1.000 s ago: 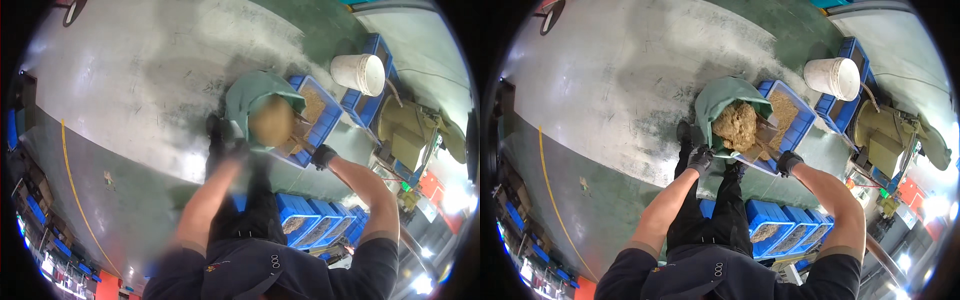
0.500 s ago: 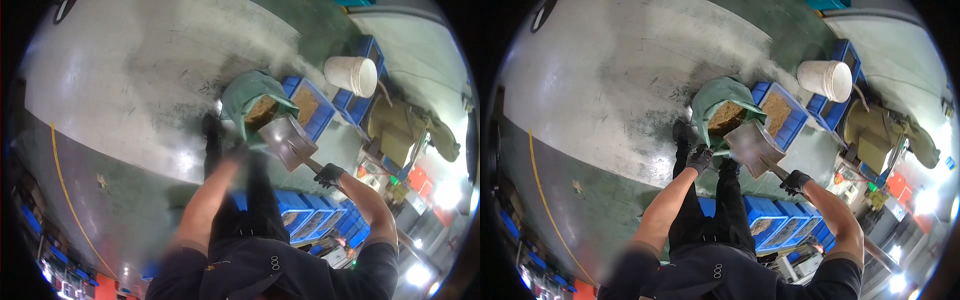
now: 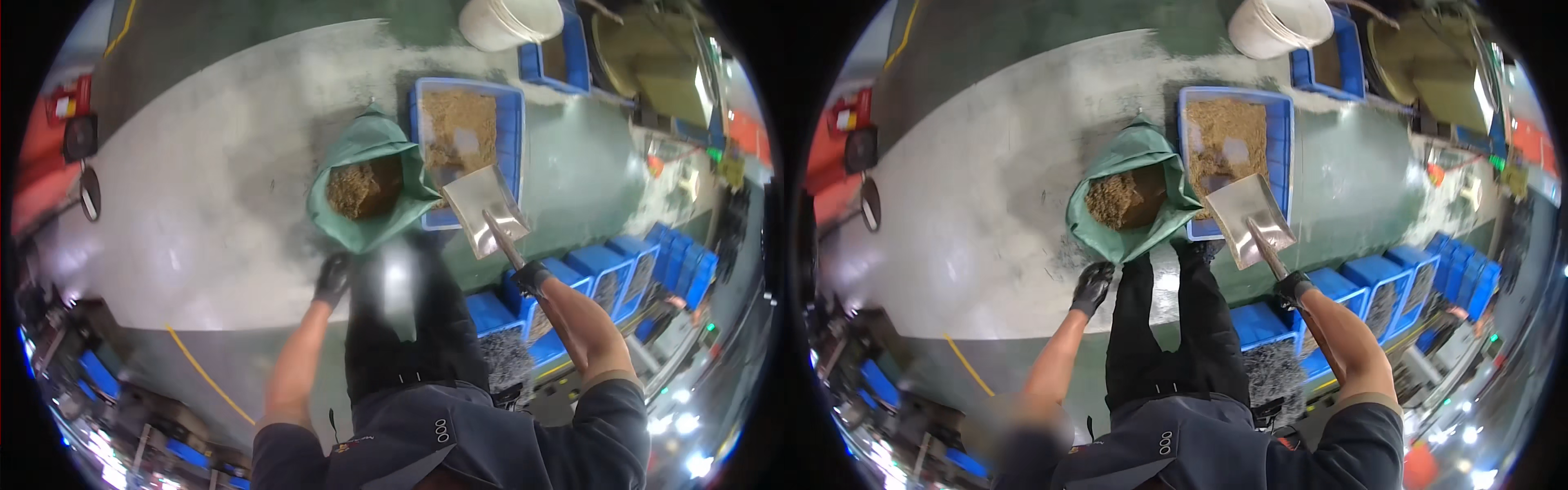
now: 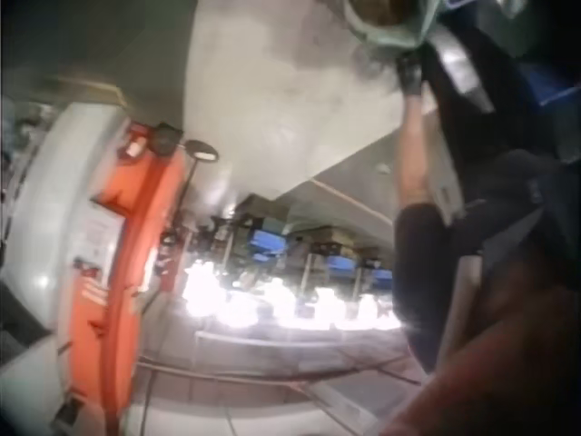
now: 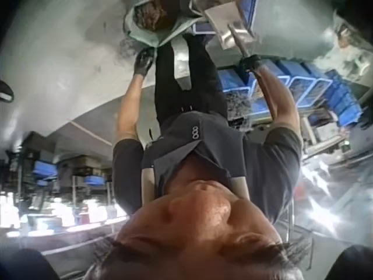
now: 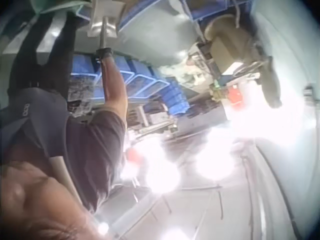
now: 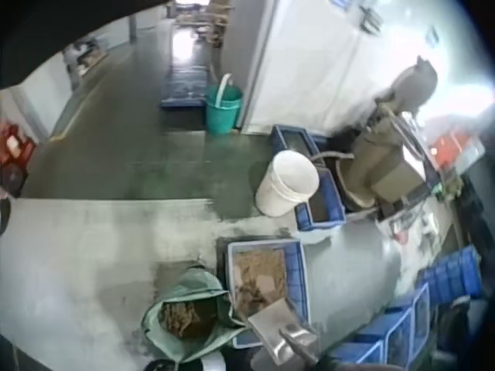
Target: The recorder uses a shovel to scoop brown granulated material from a blue bin into a green industrial bag.
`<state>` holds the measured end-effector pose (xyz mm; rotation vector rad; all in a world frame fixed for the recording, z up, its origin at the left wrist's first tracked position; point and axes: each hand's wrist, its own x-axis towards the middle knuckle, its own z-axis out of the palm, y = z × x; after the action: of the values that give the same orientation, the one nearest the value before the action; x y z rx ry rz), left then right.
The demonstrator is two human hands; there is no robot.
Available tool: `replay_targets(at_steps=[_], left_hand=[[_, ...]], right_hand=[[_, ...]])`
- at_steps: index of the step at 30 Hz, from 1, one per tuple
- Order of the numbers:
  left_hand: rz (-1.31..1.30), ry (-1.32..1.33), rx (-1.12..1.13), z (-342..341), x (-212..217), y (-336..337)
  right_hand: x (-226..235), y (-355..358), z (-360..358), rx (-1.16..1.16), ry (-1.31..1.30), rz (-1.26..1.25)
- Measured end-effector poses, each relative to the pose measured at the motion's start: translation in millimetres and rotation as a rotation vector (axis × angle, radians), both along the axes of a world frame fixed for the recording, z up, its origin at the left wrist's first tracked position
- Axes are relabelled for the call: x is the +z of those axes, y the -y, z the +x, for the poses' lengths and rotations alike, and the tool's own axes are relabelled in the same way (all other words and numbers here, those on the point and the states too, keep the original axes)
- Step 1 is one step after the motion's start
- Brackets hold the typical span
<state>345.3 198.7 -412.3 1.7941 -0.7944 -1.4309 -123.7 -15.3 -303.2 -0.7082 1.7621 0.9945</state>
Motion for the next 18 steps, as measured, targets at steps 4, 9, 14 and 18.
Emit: replay_targets(at_steps=[4, 9, 14, 18], left_hand=[[0.059, 0.11, -0.178, 50.2, 54.0, 27.6], [0.095, 0.332, -0.087, 116.0, 99.2, 155.3], [-0.15, 0.779, -0.632, 48.3, 75.7, 351.6], [-0.208, 0.833, -0.925, -15.8, -33.8, 480.5]], right_hand=[[-68.3, -16.4, -51.3, 0.051, -0.032, 0.02], [-116.0, -12.3, -79.6, 0.161, 0.087, -0.035], [-122.1, 22.3, -46.5, -0.054, 0.008, -0.02], [-153.1, 45.5, -9.2, 0.011, 0.017, 0.007]])
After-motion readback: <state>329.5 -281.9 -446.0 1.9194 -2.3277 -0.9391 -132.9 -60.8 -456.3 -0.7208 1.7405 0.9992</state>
